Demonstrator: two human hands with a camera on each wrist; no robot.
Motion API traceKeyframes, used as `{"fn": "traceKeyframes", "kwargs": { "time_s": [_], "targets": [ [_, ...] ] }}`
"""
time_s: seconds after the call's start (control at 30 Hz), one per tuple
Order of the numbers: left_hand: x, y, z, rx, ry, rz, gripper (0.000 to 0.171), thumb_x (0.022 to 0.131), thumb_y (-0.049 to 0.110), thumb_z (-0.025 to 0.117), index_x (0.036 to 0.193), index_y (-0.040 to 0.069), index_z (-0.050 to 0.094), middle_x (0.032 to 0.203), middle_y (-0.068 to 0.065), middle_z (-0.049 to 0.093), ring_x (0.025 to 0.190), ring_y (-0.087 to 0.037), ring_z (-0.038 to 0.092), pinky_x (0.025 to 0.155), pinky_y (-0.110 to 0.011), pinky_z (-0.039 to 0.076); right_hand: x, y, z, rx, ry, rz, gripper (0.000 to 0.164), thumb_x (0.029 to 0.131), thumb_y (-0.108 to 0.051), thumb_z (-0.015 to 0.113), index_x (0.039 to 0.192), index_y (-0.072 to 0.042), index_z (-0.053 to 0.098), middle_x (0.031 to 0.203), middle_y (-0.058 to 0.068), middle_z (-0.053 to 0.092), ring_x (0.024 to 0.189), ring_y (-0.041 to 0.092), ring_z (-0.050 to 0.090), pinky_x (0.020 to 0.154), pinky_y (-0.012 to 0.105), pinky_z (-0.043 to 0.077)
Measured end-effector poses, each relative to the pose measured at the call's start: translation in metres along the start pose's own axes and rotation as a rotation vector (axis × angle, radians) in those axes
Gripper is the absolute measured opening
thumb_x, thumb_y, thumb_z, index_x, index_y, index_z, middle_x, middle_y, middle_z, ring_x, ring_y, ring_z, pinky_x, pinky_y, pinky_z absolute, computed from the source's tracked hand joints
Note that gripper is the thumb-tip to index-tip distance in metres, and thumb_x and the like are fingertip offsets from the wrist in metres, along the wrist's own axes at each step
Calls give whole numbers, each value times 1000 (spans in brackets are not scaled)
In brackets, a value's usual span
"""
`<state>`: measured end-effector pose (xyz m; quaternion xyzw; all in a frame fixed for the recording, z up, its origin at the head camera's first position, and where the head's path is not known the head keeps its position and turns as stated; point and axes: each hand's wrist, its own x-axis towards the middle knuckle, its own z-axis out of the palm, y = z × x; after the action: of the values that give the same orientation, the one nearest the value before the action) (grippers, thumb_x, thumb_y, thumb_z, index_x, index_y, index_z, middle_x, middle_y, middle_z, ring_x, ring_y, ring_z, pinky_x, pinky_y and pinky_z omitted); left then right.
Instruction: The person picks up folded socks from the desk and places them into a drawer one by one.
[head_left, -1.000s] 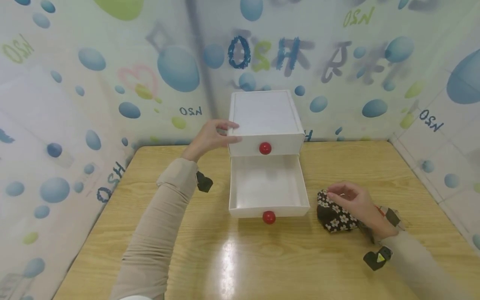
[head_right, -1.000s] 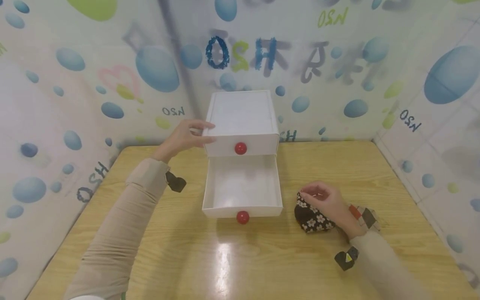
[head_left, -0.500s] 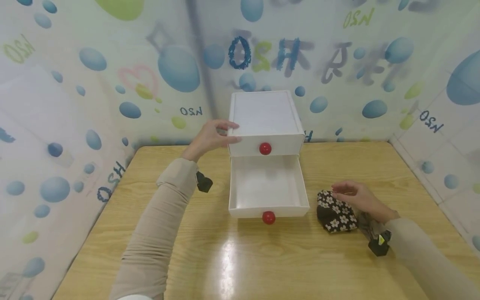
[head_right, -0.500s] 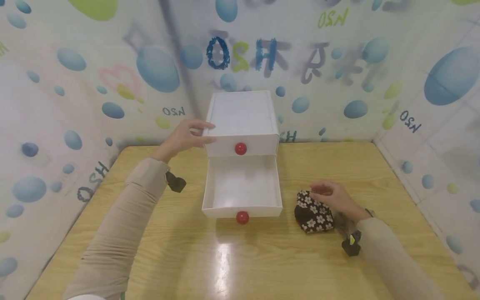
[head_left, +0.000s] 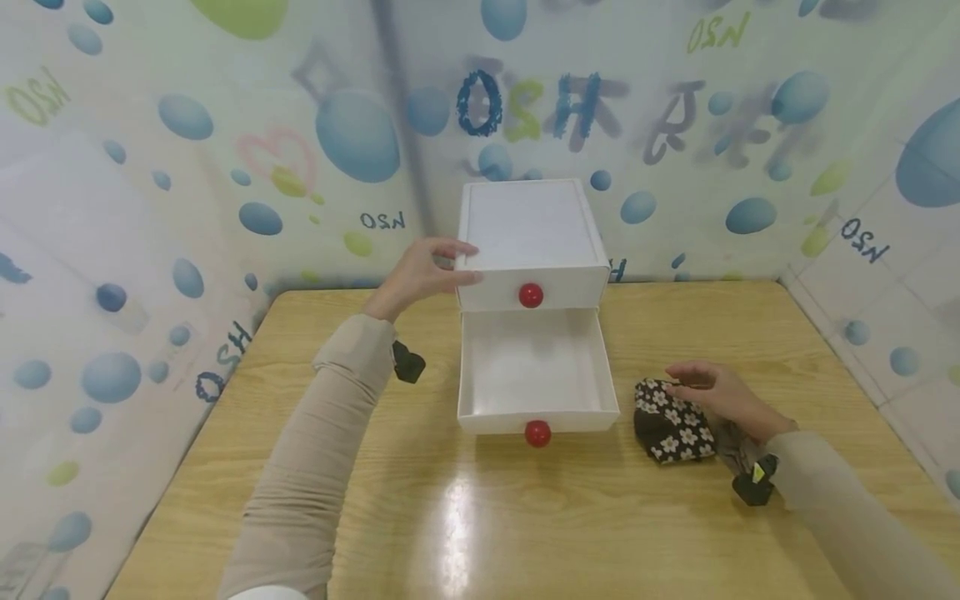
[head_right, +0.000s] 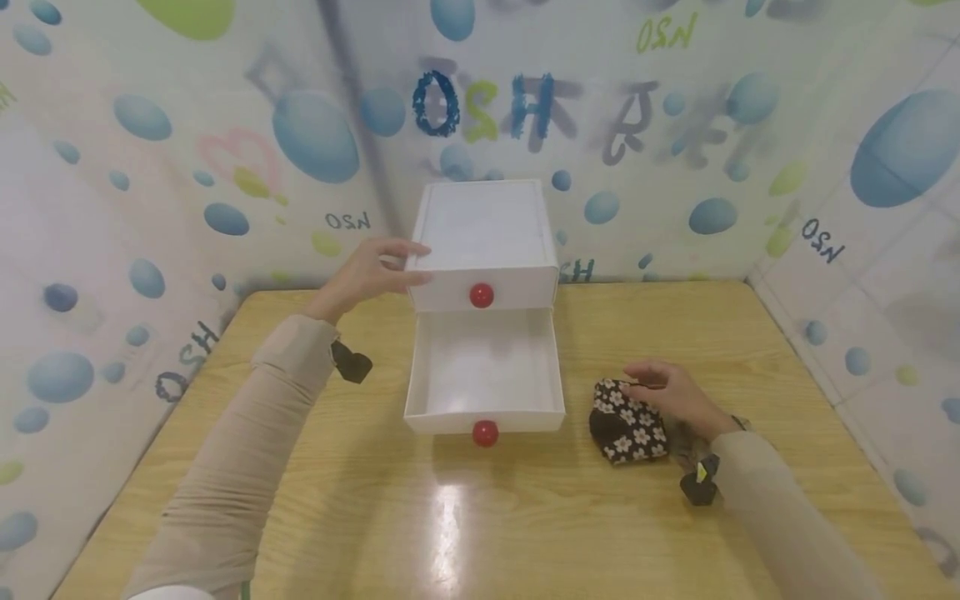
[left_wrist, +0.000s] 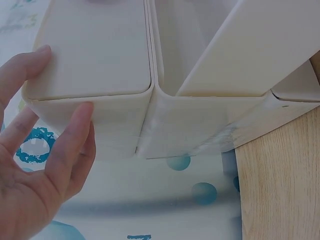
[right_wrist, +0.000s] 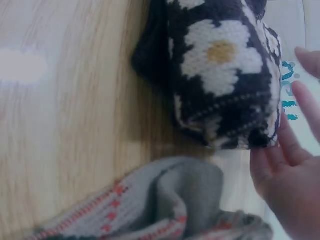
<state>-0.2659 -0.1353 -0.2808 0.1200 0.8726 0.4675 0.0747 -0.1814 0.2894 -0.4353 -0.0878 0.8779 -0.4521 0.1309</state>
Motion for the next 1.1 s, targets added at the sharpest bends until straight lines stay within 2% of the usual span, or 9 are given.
{"fn": "traceKeyframes", "kwargs": {
  "time_s": [0.2, 0.4, 0.7, 1.1],
  "targets": [
    [0, 1, -1, 1, 6, -6, 48, 72, 31, 73, 115, 15, 57, 118, -3, 47, 93, -19, 51, 70, -28, 51, 0, 1, 0, -25, -37, 13, 56, 84, -31, 60, 126, 2, 42, 128, 26, 38, 116, 44, 34, 90, 57, 34],
    [-1, 1, -1, -9, -2, -11, 49, 71, 32, 74, 115, 16, 57, 118, -3, 47, 94, -20, 50, 73, -32, 51, 0, 2, 1, -36, -72, 0, 61, 83, -29, 62, 128, 5, 37, 130, 29, 35, 118, 45, 32, 93, 58, 29],
    [-1, 1, 0, 0, 1, -21, 50, 71, 33, 74, 115, 17, 57, 119, -2, 47, 94, -19, 51, 73, -31, 51, 1, 10, 1, -32, -99, -3, 64, 80, -30, 65, 128, 3, 38, 130, 27, 35, 118, 44, 31, 91, 58, 31],
    [-1, 1, -1, -14, -15, -2, 48, 72, 30, 73, 116, 16, 57, 124, -7, 43, 99, -22, 48, 77, -36, 50, 4, 7, 4, -87, -67, -6, 62, 78, -30, 67, 124, 4, 43, 125, 28, 41, 114, 44, 36, 90, 56, 34]
  ]
}}
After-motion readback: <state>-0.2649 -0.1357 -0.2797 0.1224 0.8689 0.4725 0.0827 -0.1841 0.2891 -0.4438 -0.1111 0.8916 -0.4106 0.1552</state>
